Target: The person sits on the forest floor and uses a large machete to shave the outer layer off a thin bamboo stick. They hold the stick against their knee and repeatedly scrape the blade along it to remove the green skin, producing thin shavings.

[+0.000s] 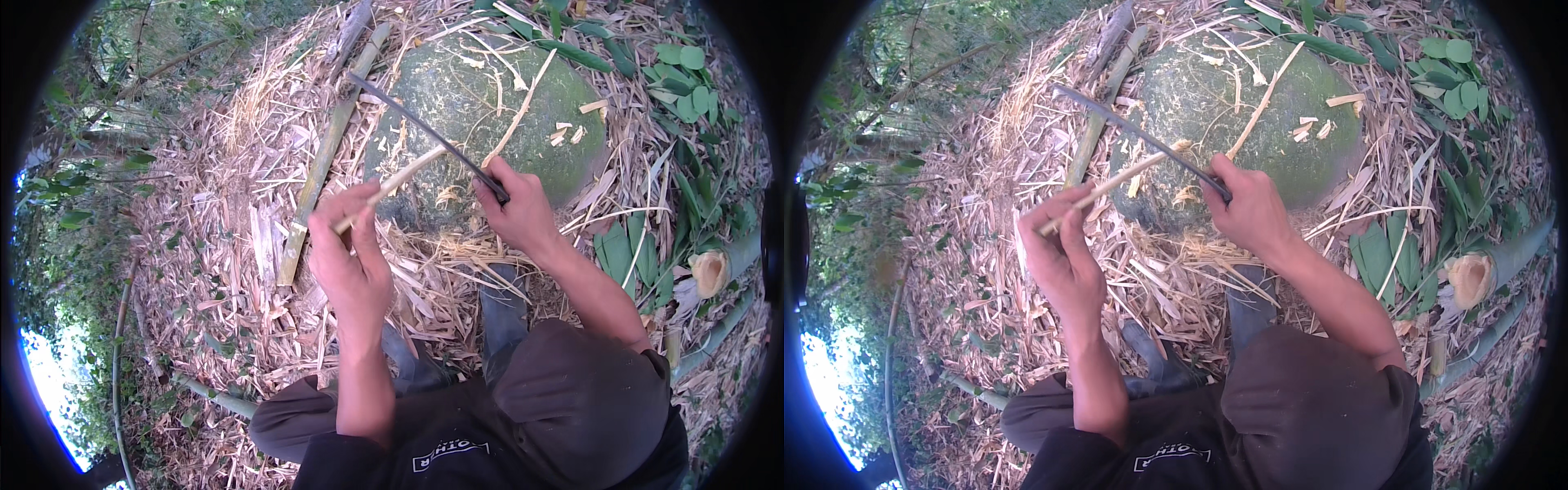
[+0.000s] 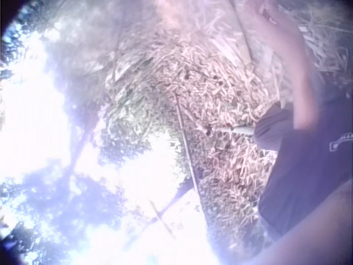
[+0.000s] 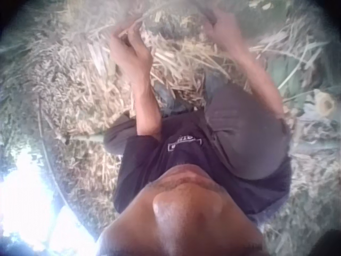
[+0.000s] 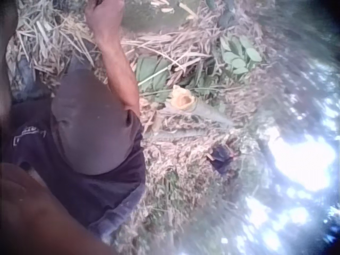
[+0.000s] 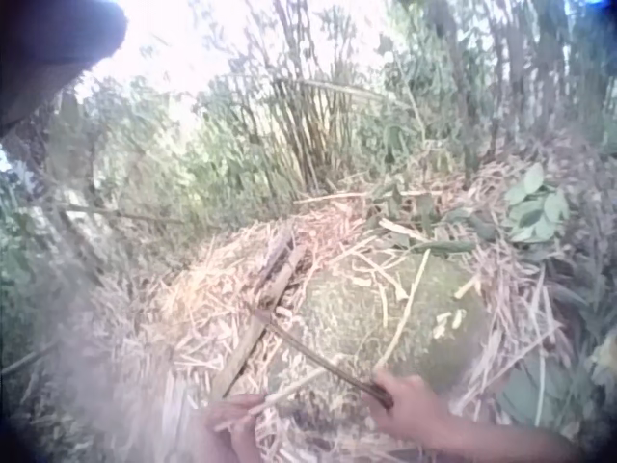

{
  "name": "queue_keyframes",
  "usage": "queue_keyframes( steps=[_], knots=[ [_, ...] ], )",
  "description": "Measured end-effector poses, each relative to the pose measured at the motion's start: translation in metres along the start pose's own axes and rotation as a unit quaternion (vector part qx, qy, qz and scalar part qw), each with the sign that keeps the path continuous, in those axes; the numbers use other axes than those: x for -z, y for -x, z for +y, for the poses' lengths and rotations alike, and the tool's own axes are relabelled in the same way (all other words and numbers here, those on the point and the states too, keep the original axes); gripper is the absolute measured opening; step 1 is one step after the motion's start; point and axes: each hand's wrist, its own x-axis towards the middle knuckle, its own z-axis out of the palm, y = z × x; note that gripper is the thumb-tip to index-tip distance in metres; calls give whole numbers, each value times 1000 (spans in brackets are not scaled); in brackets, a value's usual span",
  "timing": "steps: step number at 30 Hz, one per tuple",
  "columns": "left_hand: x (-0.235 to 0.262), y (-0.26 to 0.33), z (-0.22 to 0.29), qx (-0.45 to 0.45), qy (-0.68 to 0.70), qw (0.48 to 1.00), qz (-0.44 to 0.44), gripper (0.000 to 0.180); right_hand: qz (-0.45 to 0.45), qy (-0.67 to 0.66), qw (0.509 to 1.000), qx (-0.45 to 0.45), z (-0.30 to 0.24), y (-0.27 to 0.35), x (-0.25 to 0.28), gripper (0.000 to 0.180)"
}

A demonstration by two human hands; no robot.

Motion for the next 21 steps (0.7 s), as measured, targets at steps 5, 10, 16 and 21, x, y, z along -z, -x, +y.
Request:
queue_keyframes(
  steps=[5,10,16,21],
  knots=[
    [-10,-25,0,-50,50,997,-22,10,-8,94,995,-39,34,-6,-10,16],
    [-7,-45,10,-24,87,990,-105,10,-22,58,995,-73,32,-12,-4,15],
    [-10,-59,18,-92,89,988,-89,12,0,-18,997,-72,16,-12,-9,14],
    [-17,-65,24,-45,25,992,-113,8,-23,-50,996,-64,37,-24,-21,18]
  ],
)
